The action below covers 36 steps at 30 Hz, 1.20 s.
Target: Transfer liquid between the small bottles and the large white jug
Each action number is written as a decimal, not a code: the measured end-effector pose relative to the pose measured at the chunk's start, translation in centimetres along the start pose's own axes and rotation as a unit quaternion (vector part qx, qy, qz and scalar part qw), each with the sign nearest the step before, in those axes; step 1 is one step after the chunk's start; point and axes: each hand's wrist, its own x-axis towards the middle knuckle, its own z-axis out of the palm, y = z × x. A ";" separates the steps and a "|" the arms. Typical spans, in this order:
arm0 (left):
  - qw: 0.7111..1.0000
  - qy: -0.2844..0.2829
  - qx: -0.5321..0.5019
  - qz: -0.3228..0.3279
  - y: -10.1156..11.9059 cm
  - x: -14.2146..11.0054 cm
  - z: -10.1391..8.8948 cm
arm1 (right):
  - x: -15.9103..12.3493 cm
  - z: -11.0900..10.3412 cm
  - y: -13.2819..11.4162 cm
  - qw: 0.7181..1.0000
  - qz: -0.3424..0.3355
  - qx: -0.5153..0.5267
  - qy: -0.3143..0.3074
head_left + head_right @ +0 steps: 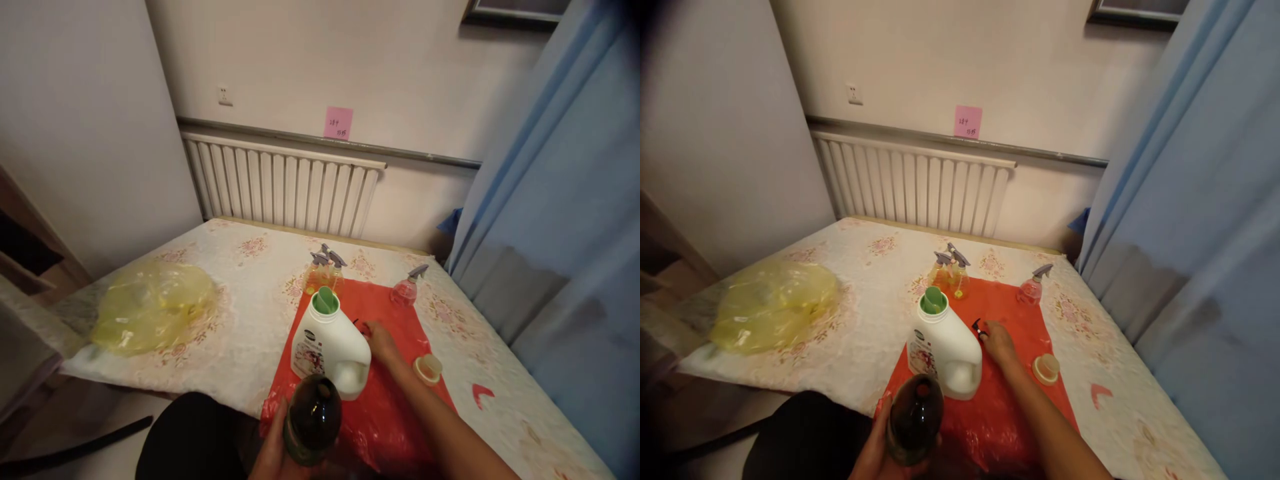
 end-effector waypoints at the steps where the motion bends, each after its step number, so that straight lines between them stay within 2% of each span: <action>1: 1.000 0.005 -0.001 0.021 0.3 -0.1 0.0 | -0.1 -0.3 0.0 1.000 0.000 0.026 0.012; 6: 0.995 0.029 -0.019 0.099 3.0 -0.8 0.2 | -3.0 -2.2 -1.0 0.982 -0.021 0.185 0.025; 11: 0.984 -0.022 -0.018 0.176 7.5 -0.1 0.9 | -6.7 -2.6 -3.8 0.950 -0.043 0.310 -0.015; 15: 0.978 -0.034 -0.018 0.207 11.1 2.0 1.7 | -7.4 -1.9 -5.2 0.935 -0.034 0.346 -0.063; 20: 0.977 -0.057 -0.015 0.205 14.9 4.7 2.2 | -7.2 -0.4 -4.6 0.935 -0.021 0.337 -0.107; 23: 0.975 -0.075 -0.013 0.210 16.7 6.2 1.5 | -7.2 1.0 -4.0 0.948 0.021 0.313 -0.048; 27: 0.977 -0.055 -0.020 0.203 18.4 8.1 -0.6 | -7.4 2.8 -3.4 0.955 0.069 0.283 0.058; 31: 0.973 -0.051 -0.028 0.221 19.7 8.7 -2.0 | -7.5 4.1 -3.4 0.948 0.097 0.289 0.095; 36: 0.966 -0.056 -0.007 0.253 20.9 8.2 -2.2 | -7.6 4.9 -5.1 0.943 0.112 0.288 0.127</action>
